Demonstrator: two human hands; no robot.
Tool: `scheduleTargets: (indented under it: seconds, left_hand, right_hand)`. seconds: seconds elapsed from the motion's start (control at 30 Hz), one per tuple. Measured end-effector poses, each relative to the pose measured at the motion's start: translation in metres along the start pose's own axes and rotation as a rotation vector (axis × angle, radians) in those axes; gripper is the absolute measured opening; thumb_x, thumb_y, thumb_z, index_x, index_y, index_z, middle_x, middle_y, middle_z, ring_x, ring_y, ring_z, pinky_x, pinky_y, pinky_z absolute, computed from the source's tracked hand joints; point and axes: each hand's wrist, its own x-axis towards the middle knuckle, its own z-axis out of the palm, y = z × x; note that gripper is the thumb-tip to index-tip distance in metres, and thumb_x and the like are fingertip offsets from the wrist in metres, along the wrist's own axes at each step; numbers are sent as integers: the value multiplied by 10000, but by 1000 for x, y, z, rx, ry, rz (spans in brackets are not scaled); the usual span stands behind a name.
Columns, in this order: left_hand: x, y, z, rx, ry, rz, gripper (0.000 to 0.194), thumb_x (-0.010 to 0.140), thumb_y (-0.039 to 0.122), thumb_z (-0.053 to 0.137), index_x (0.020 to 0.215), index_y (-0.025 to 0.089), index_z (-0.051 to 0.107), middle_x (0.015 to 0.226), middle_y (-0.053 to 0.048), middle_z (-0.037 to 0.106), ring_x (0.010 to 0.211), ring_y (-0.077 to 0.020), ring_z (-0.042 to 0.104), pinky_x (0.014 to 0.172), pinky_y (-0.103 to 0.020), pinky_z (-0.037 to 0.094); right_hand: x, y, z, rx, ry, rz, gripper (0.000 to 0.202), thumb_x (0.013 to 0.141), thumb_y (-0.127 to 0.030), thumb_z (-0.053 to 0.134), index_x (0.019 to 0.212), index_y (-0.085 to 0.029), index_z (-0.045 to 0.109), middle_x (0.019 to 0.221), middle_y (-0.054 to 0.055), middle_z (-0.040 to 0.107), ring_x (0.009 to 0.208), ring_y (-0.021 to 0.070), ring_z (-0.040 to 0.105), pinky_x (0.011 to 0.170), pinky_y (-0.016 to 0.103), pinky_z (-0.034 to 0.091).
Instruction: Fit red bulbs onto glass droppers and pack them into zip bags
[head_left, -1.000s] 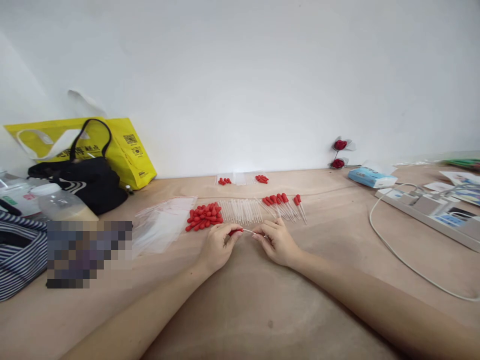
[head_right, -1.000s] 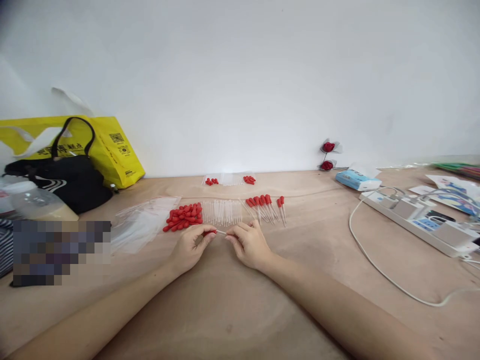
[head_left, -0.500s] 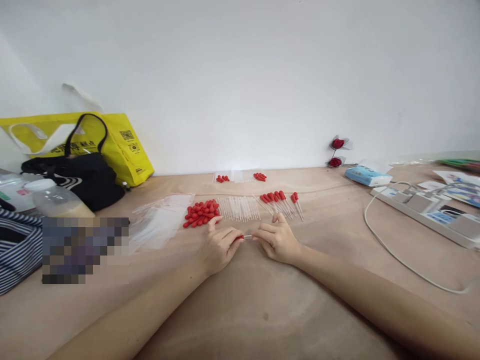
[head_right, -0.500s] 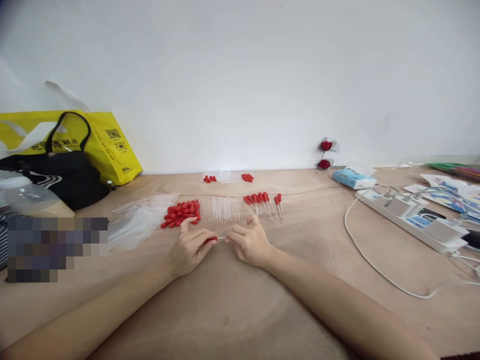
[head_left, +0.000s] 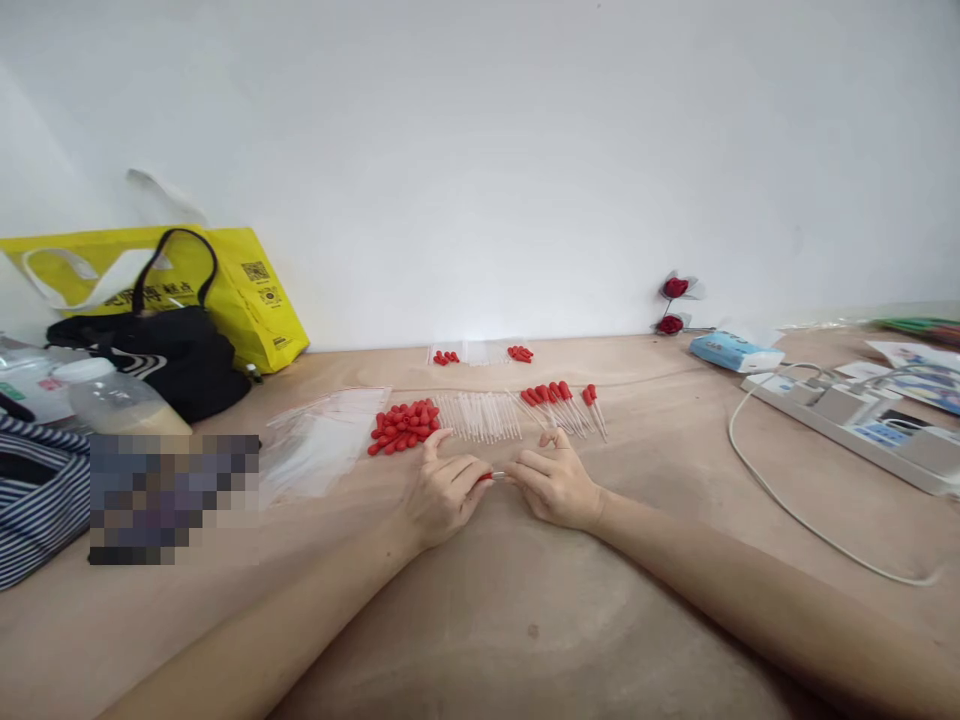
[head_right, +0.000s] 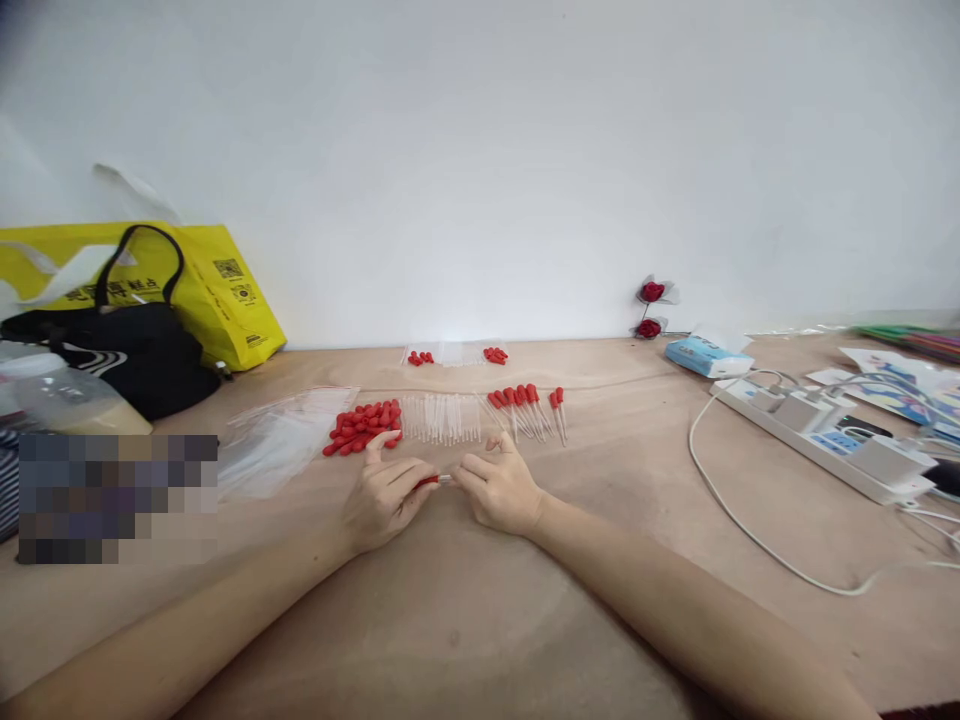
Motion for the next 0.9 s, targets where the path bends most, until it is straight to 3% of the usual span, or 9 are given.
scheduleTargets:
  seconds: [0.37, 0.53, 0.7, 0.9]
  left_hand:
    - [2, -4, 2, -52, -14, 35, 125, 833, 158, 435, 790, 168, 552, 695, 25, 656, 585, -92, 582, 975, -434, 199]
    - [1, -11, -1, -109, -55, -94, 98, 828, 244, 495, 841, 193, 577, 743, 25, 678, 711, -118, 608, 982, -422, 158]
    - [0, -15, -4, -81, -79, -110, 120, 826, 290, 510, 874, 253, 613, 854, 35, 690, 878, -155, 584, 982, -426, 130]
    - [0, -13, -4, -48, -26, -94, 114, 817, 264, 522, 842, 262, 633, 877, 38, 692, 914, -171, 580, 982, -446, 113]
  right_hand:
    - [1, 3, 6, 82, -32, 40, 223, 848, -170, 368, 759, -154, 571, 627, 3, 550, 544, 99, 394, 709, 287, 265]
    - [2, 5, 4, 131, -86, 102, 217, 865, -221, 392, 808, -149, 589, 654, 7, 578, 606, 102, 452, 699, 278, 261]
    - [1, 7, -1, 31, -51, 118, 170, 837, -273, 470, 810, -186, 614, 632, -9, 588, 660, 115, 459, 743, 304, 248]
    - [-2, 9, -2, -117, -31, 51, 164, 830, -271, 483, 765, -202, 616, 611, -24, 594, 682, 110, 449, 884, 377, 184]
